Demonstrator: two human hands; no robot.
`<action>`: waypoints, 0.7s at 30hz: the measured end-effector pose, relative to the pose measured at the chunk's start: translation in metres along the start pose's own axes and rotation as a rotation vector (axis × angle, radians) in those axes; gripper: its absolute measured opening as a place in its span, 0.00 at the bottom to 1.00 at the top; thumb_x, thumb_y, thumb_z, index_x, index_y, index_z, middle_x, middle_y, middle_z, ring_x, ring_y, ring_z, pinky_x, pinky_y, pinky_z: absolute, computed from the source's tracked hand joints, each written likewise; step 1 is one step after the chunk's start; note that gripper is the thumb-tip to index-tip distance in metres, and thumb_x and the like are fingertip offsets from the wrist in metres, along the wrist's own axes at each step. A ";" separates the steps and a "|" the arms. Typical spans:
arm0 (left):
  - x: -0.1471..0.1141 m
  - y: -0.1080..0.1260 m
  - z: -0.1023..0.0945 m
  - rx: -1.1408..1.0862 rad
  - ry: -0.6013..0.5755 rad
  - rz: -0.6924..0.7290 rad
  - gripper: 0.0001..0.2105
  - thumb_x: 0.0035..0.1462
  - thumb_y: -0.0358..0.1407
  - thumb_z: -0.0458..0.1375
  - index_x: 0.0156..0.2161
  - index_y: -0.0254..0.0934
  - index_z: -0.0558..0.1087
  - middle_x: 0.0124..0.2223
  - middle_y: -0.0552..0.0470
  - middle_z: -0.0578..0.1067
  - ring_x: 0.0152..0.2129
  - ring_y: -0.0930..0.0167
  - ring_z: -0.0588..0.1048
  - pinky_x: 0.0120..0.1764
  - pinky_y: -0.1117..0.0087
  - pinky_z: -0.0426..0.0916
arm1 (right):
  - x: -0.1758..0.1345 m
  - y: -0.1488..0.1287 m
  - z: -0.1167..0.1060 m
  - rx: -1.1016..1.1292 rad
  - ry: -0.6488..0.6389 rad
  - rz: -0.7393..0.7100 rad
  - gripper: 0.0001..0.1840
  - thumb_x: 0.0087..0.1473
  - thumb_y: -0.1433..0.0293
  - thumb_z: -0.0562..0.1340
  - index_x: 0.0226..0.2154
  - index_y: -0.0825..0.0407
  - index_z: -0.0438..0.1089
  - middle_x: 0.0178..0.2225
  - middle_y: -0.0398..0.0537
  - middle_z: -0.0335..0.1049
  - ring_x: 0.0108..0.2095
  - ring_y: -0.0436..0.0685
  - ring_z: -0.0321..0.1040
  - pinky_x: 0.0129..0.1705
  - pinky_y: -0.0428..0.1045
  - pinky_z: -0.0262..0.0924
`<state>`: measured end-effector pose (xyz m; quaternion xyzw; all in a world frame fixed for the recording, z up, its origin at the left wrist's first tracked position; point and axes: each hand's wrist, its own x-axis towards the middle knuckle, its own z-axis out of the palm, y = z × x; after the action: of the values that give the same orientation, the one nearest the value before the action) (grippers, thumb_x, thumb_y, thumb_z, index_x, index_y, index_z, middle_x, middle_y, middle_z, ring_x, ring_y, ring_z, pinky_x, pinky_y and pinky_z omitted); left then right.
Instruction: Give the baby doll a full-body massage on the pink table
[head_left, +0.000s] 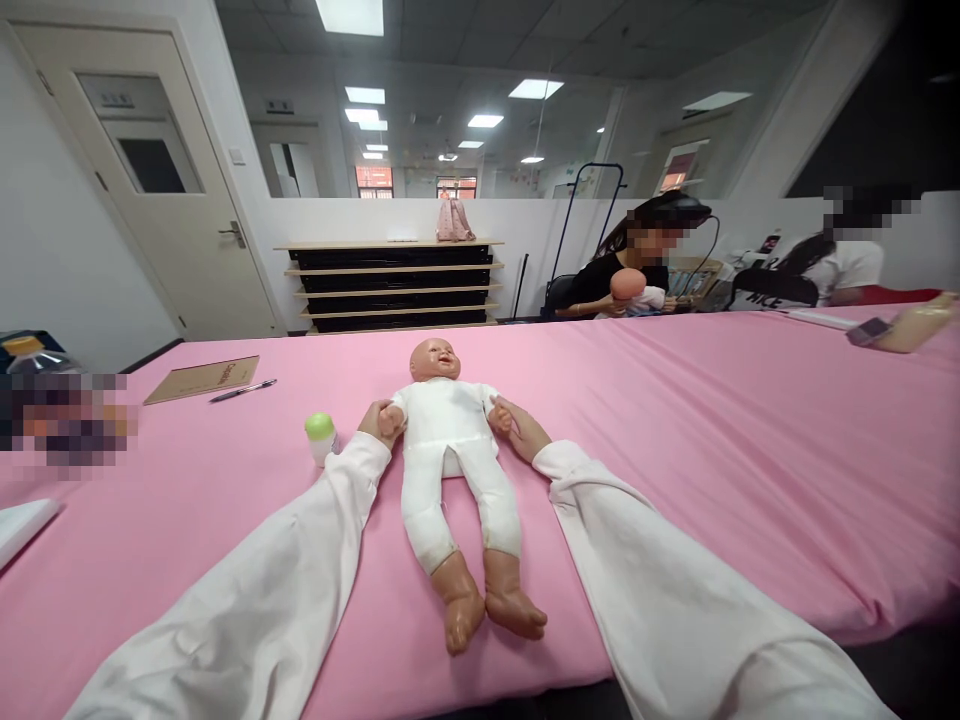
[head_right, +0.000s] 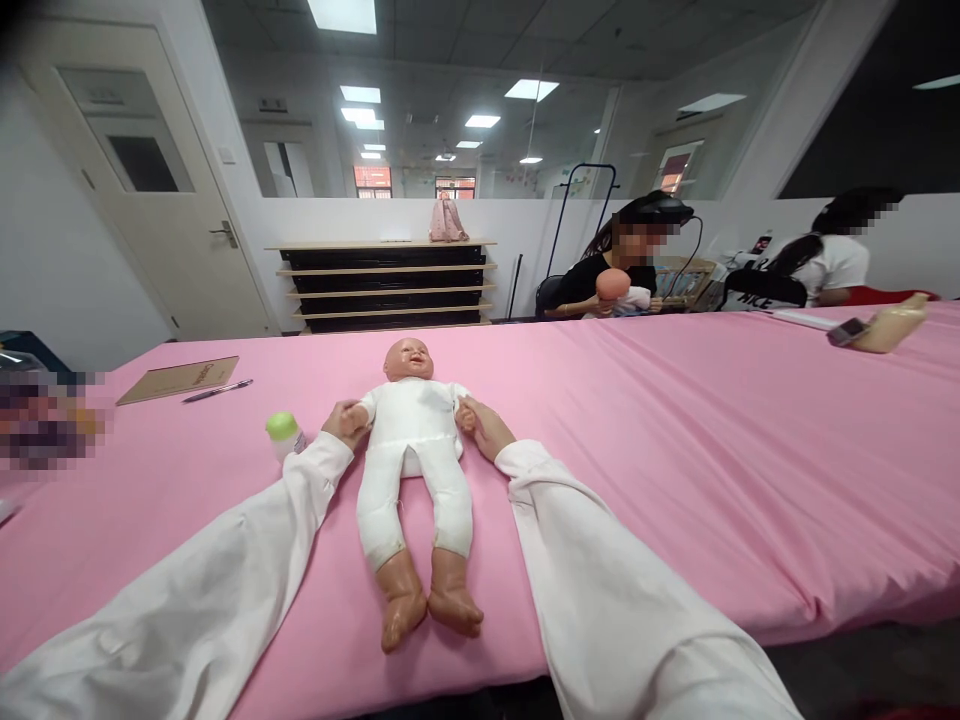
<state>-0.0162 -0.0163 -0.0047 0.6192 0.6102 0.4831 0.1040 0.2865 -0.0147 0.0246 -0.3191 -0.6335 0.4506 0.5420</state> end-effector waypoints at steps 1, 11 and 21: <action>0.006 0.004 0.003 -0.006 0.019 -0.038 0.22 0.45 0.36 0.58 0.48 0.38 0.64 0.45 0.46 0.72 0.42 0.63 0.71 0.45 0.61 0.67 | 0.006 0.001 0.005 -0.017 0.066 -0.046 0.25 0.39 0.82 0.61 0.42 0.51 0.68 0.47 0.45 0.67 0.54 0.52 0.58 0.61 0.55 0.42; 0.055 0.024 0.035 0.244 0.035 -0.152 0.28 0.61 0.40 0.40 0.64 0.33 0.40 0.56 0.37 0.63 0.51 0.58 0.64 0.47 0.57 0.61 | 0.095 0.046 0.039 -0.242 0.589 -0.101 0.25 0.53 0.67 0.54 0.54 0.49 0.55 0.56 0.50 0.56 0.57 0.53 0.52 0.60 0.55 0.43; 0.070 0.010 0.042 0.382 -0.115 -0.104 0.23 0.61 0.37 0.41 0.61 0.49 0.51 0.44 0.45 0.74 0.40 0.62 0.72 0.41 0.61 0.63 | 0.114 0.069 0.013 -0.356 0.376 0.084 0.17 0.49 0.65 0.60 0.45 0.43 0.68 0.44 0.40 0.70 0.48 0.55 0.64 0.57 0.56 0.49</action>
<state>0.0059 0.0606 0.0144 0.6220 0.7149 0.3163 0.0443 0.2440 0.1116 0.0066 -0.5135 -0.5771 0.2869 0.5665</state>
